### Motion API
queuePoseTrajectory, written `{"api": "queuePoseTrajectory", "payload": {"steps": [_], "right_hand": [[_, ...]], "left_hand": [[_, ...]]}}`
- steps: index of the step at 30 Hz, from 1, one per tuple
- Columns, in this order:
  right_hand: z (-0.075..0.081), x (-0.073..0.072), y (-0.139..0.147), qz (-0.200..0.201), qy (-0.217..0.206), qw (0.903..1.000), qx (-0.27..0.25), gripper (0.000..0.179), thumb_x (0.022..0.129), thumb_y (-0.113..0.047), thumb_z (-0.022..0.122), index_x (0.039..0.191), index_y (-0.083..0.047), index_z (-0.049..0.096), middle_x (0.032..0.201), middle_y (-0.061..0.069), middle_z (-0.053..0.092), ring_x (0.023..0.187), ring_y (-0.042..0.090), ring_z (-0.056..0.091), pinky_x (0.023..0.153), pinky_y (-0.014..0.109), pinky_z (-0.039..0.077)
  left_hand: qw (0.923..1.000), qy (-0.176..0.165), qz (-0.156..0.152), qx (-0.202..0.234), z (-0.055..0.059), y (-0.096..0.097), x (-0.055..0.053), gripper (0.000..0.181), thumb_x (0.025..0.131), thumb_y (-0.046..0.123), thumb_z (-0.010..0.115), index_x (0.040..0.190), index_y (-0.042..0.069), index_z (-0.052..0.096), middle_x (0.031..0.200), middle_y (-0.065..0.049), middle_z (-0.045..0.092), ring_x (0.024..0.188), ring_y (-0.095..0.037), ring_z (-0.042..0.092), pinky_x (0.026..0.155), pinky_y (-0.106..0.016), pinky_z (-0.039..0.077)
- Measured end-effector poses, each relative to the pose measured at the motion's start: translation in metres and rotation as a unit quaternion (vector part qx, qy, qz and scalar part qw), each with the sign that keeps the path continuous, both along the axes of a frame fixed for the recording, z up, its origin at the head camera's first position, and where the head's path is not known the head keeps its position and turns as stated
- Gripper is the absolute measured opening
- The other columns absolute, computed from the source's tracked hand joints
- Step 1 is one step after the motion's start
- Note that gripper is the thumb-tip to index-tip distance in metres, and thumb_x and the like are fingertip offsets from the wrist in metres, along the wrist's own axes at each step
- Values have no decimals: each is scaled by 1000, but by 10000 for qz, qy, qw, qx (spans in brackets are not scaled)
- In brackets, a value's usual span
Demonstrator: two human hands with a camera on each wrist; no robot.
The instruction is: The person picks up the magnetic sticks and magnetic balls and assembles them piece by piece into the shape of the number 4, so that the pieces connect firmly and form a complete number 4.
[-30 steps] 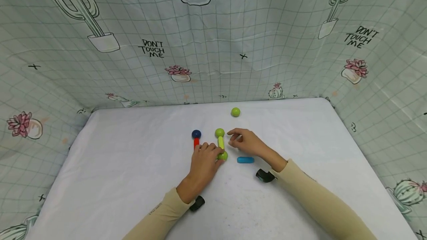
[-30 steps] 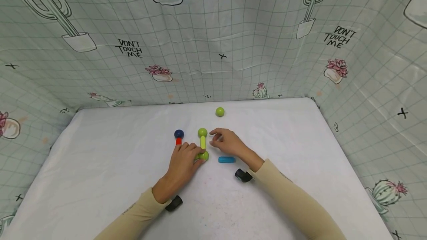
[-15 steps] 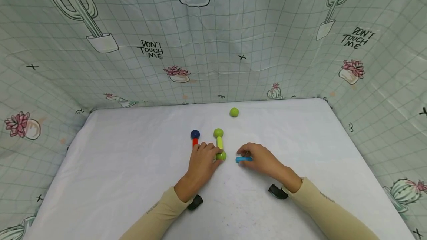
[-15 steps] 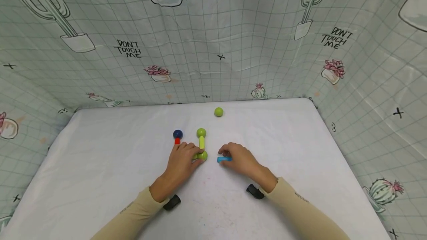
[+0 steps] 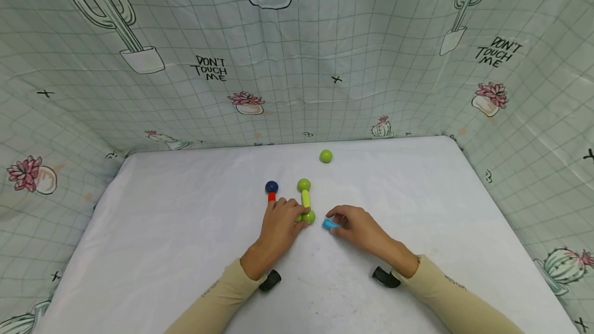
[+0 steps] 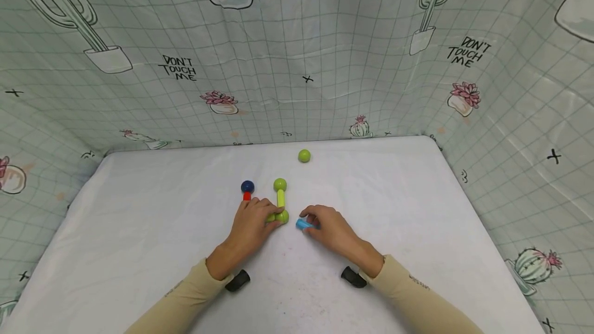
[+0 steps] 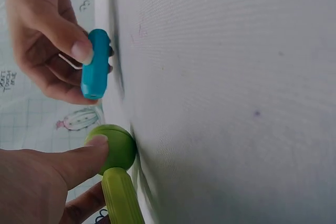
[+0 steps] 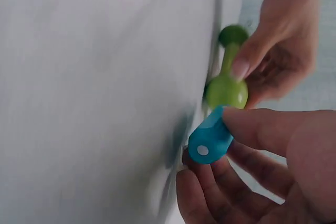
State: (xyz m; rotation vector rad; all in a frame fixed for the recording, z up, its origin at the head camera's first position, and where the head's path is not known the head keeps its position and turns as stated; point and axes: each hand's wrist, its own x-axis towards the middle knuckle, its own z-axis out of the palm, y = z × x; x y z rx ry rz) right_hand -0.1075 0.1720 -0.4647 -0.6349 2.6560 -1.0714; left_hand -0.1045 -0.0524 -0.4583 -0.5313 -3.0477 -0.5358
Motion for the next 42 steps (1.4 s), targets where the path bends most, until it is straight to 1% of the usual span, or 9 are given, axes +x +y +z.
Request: {"api": "queuePoseTrajectory", "payload": {"steps": [4, 7, 11, 15, 22, 30, 38, 42], "right_hand": [[0, 2, -3, 109, -320, 9982, -501, 25, 93, 0, 77, 117, 2, 72, 97, 5, 72, 84, 12, 67, 76, 26, 56], [0, 3, -6, 170, -577, 9947, -838, 25, 93, 0, 76, 117, 5, 72, 95, 7, 71, 81, 11, 67, 71, 25, 55], [-3, 4, -10, 184, -917, 9887, -1170, 25, 93, -2, 75, 116, 9, 71, 94, 9, 70, 77, 9, 67, 68, 23, 54], [-6, 6, -15, 149, -1150, 9841, -1343, 26, 94, -3, 75, 115, 10, 70, 94, 10, 70, 76, 8, 66, 68, 22, 53], [-9, 8, -24, 6, -1262, 9805, -1508, 29, 95, -4, 76, 117, 13, 67, 96, 13, 72, 78, 8, 68, 69, 22, 54], [-10, 11, -33, -253, -1525, 9743, -1641, 33, 94, -3, 78, 119, 13, 62, 94, 11, 71, 76, 9, 68, 69, 21, 55], [-11, 13, -38, -435, -1663, 9666, -1903, 33, 94, 0, 77, 117, 11, 56, 95, 13, 69, 78, 14, 73, 69, 26, 61], [-10, 13, -40, -514, -1660, 9659, -1919, 31, 93, 1, 78, 114, 9, 56, 94, 12, 68, 79, 13, 72, 69, 27, 62]], "left_hand": [[10000, -25, -41, 45, 1, -1, -1, 34, 88, 25, 88, 120, 19, 82, 107, 1, 74, 101, -21, 61, 88, -38, 45], [10000, -30, -56, 56, 0, -2, -1, 35, 87, 25, 88, 121, 18, 82, 107, 1, 74, 101, -21, 62, 89, -38, 45], [9999, 20, -84, 88, -1, -2, -2, 34, 87, 24, 88, 120, 18, 82, 107, 1, 74, 101, -21, 62, 88, -38, 45], [9998, 93, -146, 123, -3, -3, -3, 34, 87, 25, 88, 120, 18, 82, 106, 1, 74, 100, -20, 62, 87, -38, 45], [9995, 201, -201, 97, -3, -5, -3, 33, 87, 27, 87, 119, 18, 82, 104, 2, 74, 97, -19, 62, 85, -36, 46], [9992, 245, -247, 220, -3, -6, -3, 31, 88, 25, 85, 118, 17, 83, 103, 1, 75, 95, -19, 62, 84, -36, 45], [9993, 176, -237, 219, -2, -7, -3, 29, 90, 24, 84, 119, 17, 83, 104, 1, 75, 95, -20, 61, 85, -37, 44], [9992, 164, -250, 267, -2, -7, -3, 29, 91, 24, 83, 119, 16, 82, 104, 0, 75, 95, -20, 60, 84, -37, 44]]}}
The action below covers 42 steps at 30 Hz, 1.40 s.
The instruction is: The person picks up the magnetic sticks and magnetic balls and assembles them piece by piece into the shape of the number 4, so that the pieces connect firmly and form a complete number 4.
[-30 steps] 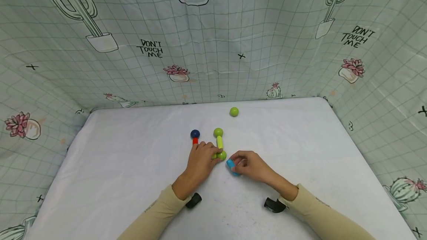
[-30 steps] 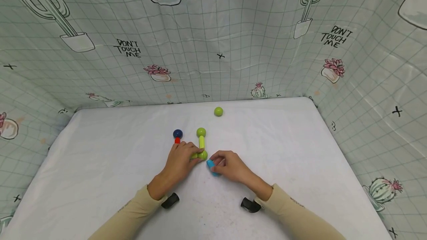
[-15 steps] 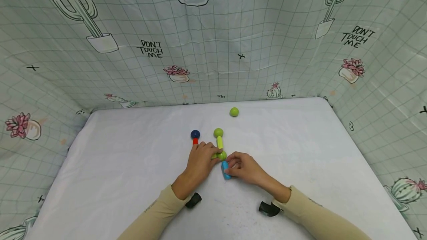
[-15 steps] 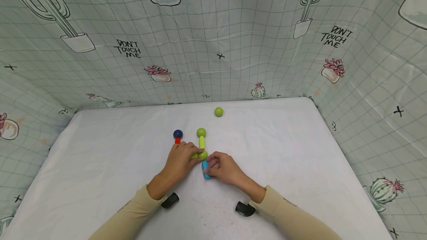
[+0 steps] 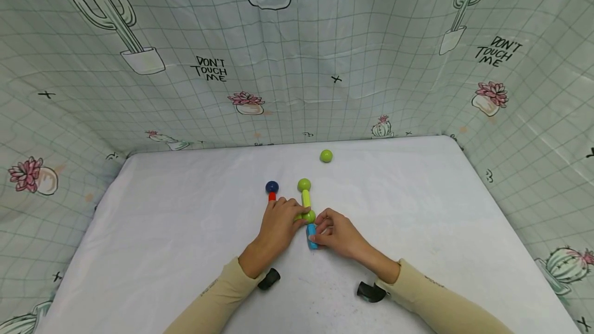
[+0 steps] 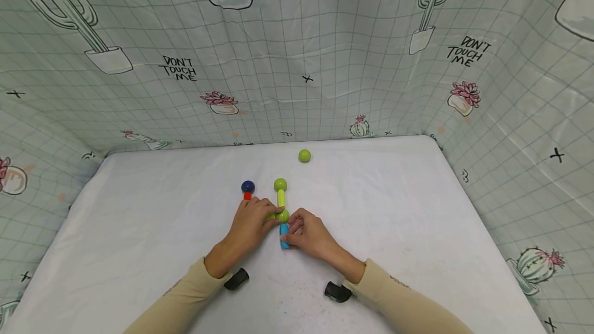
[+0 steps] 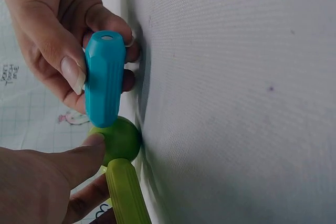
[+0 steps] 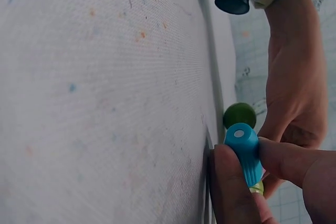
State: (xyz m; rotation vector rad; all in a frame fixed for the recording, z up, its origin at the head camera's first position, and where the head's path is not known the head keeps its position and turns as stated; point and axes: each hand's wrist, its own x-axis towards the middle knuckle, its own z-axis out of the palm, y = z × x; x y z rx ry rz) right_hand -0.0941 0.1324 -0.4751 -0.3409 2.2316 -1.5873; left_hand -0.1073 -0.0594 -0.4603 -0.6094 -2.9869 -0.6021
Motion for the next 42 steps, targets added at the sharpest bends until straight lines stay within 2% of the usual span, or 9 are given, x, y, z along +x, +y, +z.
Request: {"api": "queuePoseTrajectory", "payload": {"steps": [7, 14, 21, 25, 31, 38, 42], "right_hand": [[0, 0, -1, -77, 15, 10000, -8, 28, 93, 2, 77, 110, 9, 56, 95, 13, 65, 77, 16, 72, 68, 29, 62], [-2, -3, -1, -19, 55, 9999, 81, 25, 94, 0, 77, 108, 8, 57, 95, 12, 66, 75, 13, 71, 66, 28, 62], [-1, -5, -1, 105, 4, 9999, 102, 25, 94, 0, 77, 108, 7, 57, 95, 12, 65, 73, 17, 72, 65, 29, 62], [1, -10, 3, 96, 184, 9992, 335, 21, 96, -2, 75, 106, 6, 58, 91, 10, 65, 69, 18, 72, 62, 28, 60], [8, -33, 14, -384, 518, 9950, 761, 16, 97, -5, 72, 106, 3, 62, 91, 10, 68, 71, 16, 72, 64, 25, 57], [13, -71, 27, -956, 654, 9913, 622, 23, 100, -5, 70, 114, 10, 62, 99, 20, 71, 80, 26, 77, 72, 33, 64], [15, -90, 31, -1230, 710, 9881, 589, 29, 101, -6, 70, 121, 12, 61, 104, 23, 70, 83, 28, 76, 75, 36, 64]], "left_hand": [[10000, 46, -51, 56, 0, -1, 1, 29, 92, 25, 82, 119, 16, 82, 104, 0, 75, 95, -20, 60, 85, -37, 43], [9999, 53, -44, 98, -1, -1, 0, 28, 92, 26, 82, 118, 16, 83, 104, 0, 75, 94, -20, 61, 84, -36, 43], [9997, -98, 53, 212, 0, 2, 0, 27, 94, 26, 81, 119, 15, 82, 105, -1, 75, 97, -21, 61, 85, -38, 44], [9996, -131, 73, 224, 1, 3, 0, 26, 94, 25, 82, 117, 14, 83, 104, -1, 75, 97, -21, 61, 84, -38, 43], [9994, -255, 111, 226, 1, 3, 0, 28, 93, 26, 82, 118, 14, 83, 104, -2, 75, 97, -21, 61, 85, -38, 44], [9994, -249, 124, 204, 0, 3, -1, 29, 93, 27, 83, 119, 15, 83, 103, -2, 74, 97, -22, 60, 85, -38, 45], [9994, -253, 109, 214, 1, 3, -1, 29, 92, 26, 83, 118, 15, 83, 103, -2, 74, 97, -22, 60, 85, -37, 45]]}}
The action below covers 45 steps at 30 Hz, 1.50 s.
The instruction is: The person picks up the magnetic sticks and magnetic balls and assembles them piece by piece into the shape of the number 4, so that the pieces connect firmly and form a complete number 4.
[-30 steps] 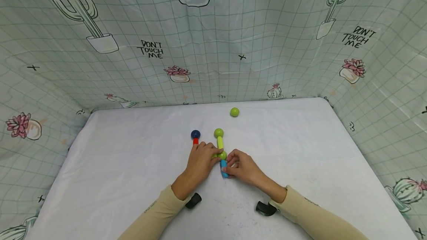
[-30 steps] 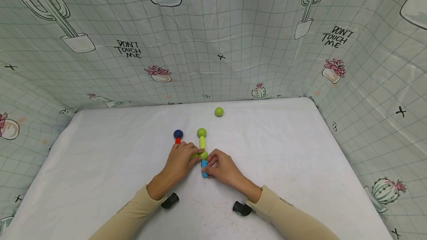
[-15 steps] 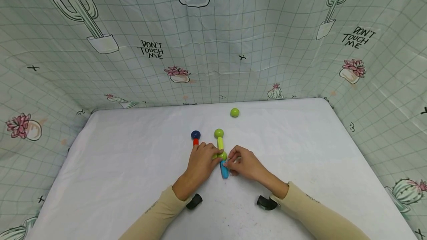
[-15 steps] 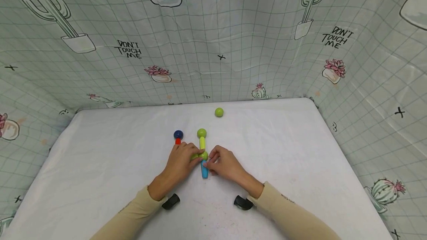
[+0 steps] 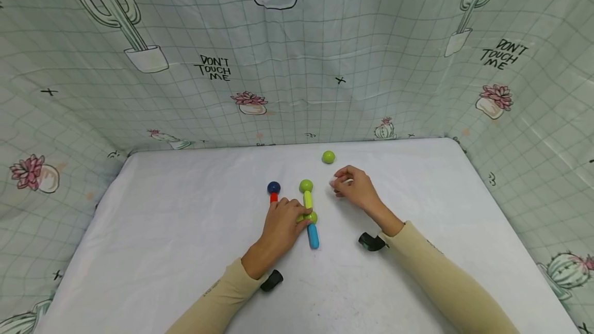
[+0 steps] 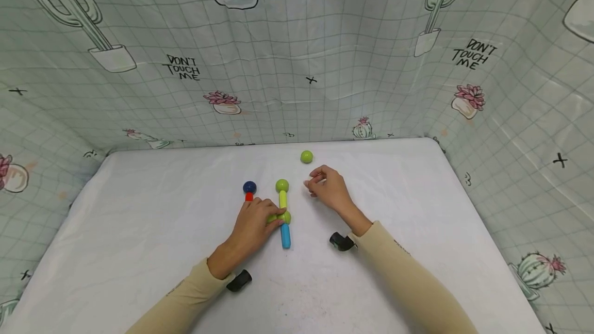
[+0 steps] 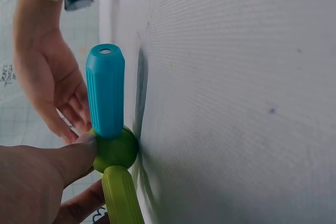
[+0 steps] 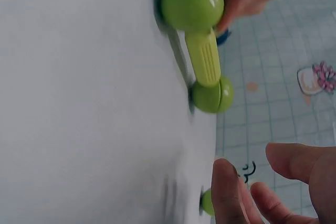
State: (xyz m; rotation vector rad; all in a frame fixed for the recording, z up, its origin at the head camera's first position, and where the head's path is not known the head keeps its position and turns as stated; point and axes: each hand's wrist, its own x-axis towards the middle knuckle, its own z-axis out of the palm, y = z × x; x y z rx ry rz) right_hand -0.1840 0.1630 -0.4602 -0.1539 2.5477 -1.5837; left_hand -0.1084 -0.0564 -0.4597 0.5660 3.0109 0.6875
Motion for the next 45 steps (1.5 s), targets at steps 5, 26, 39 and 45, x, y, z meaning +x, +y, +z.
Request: {"api": "queuePoseTrajectory", "payload": {"steps": [5, 26, 39, 45], "right_hand": [[0, -20, 0, -362, 59, 9989, 304, 37, 102, -9, 70, 131, 10, 58, 115, 25, 66, 85, 31, 77, 75, 35, 64], [-6, -74, -8, -455, 156, 9880, 1469, 50, 100, -12, 70, 144, 6, 57, 127, 30, 62, 80, 30, 75, 69, 29, 57], [-9, -73, -11, -237, 143, 9865, 1615, 38, 102, -15, 68, 134, 5, 64, 116, 27, 69, 75, 22, 68, 70, 30, 49], [-9, -53, -7, -60, 184, 9913, 1303, 38, 101, -13, 69, 134, 5, 64, 116, 26, 68, 81, 27, 72, 68, 28, 52]], "left_hand": [[10000, -15, -14, 13, 0, 1, 0, 29, 92, 26, 84, 118, 15, 83, 103, -2, 75, 96, -21, 60, 84, -36, 45], [9998, 79, -44, 165, -1, 4, 1, 27, 91, 25, 84, 116, 13, 83, 101, -2, 74, 94, -21, 60, 82, -35, 44], [9999, -14, -3, 147, -2, 3, -1, 27, 91, 24, 84, 116, 13, 83, 104, -2, 75, 94, -21, 61, 82, -34, 44], [9998, -53, 18, 182, -1, 0, -1, 27, 92, 25, 83, 116, 13, 83, 103, -2, 75, 94, -21, 60, 81, -34, 44]]}}
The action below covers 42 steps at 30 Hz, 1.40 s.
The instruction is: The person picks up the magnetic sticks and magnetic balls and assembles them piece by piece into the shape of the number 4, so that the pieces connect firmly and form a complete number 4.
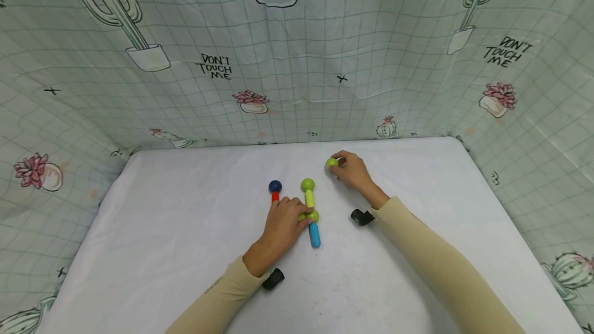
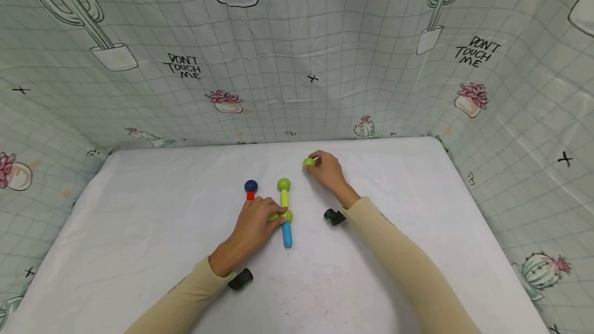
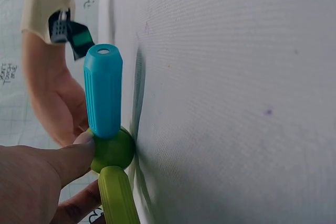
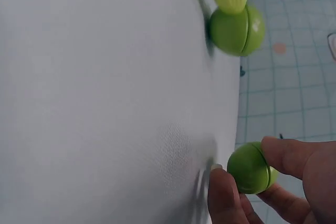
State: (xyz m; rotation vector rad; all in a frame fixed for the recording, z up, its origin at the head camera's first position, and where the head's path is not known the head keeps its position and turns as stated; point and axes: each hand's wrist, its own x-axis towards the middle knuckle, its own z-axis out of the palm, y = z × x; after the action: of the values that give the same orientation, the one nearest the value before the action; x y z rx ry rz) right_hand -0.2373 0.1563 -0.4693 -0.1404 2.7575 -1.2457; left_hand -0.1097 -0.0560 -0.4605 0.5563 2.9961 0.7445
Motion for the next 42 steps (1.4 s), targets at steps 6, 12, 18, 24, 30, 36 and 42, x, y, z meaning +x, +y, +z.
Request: {"api": "queuePoseTrajectory", "payload": {"steps": [6, 12, 18, 24, 30, 36, 42], "right_hand": [[4, 27, 7, 216, 208, 9994, -174, 35, 100, -10, 70, 131, 6, 66, 117, 26, 69, 99, 37, 74, 76, 37, 60], [5, 53, 13, 306, 165, 9993, -168, 34, 100, -12, 72, 131, 3, 67, 122, 23, 69, 103, 36, 73, 82, 43, 59], [5, 79, 17, 466, 91, 9979, -438, 32, 99, -9, 73, 128, 4, 68, 122, 22, 70, 100, 33, 73, 76, 37, 59], [2, 102, 19, 666, -6, 9954, -683, 30, 98, -7, 74, 126, 3, 69, 117, 19, 70, 91, 25, 74, 69, 27, 54], [3, 120, 20, 790, -160, 9932, -839, 31, 98, -8, 73, 126, 3, 69, 118, 18, 71, 87, 18, 73, 68, 27, 54], [7, 137, 20, 875, -282, 9912, -949, 31, 97, -9, 73, 125, 3, 70, 117, 17, 71, 89, 17, 72, 70, 27, 54], [8, 150, 19, 1056, -311, 9887, -1019, 31, 96, -9, 77, 123, 4, 70, 115, 15, 73, 88, 15, 70, 70, 25, 52]], "left_hand": [[10000, -34, -2, 27, -1, -1, 0, 27, 92, 25, 83, 116, 13, 83, 103, -1, 74, 94, -21, 61, 82, -35, 44], [9999, -99, 43, -27, -1, 1, 0, 27, 92, 25, 84, 117, 13, 83, 103, -1, 74, 95, -21, 61, 85, -37, 45], [9999, -146, 62, -10, -1, 2, -1, 28, 92, 25, 83, 118, 14, 83, 103, -1, 74, 95, -20, 61, 86, -37, 45], [9999, -115, 70, 47, 0, 1, 0, 28, 92, 24, 84, 117, 13, 83, 103, -1, 74, 95, -21, 62, 85, -37, 45], [9999, -82, 79, 114, 0, 1, 1, 28, 92, 23, 84, 118, 12, 83, 102, -1, 74, 95, -21, 62, 85, -37, 45], [9999, -17, 76, 140, 0, 1, 2, 27, 92, 23, 84, 117, 12, 83, 102, -1, 74, 95, -21, 62, 84, -37, 45], [9999, -4, 85, 125, -1, 1, 1, 28, 91, 23, 84, 117, 12, 83, 102, -1, 74, 95, -22, 62, 85, -38, 45]]}}
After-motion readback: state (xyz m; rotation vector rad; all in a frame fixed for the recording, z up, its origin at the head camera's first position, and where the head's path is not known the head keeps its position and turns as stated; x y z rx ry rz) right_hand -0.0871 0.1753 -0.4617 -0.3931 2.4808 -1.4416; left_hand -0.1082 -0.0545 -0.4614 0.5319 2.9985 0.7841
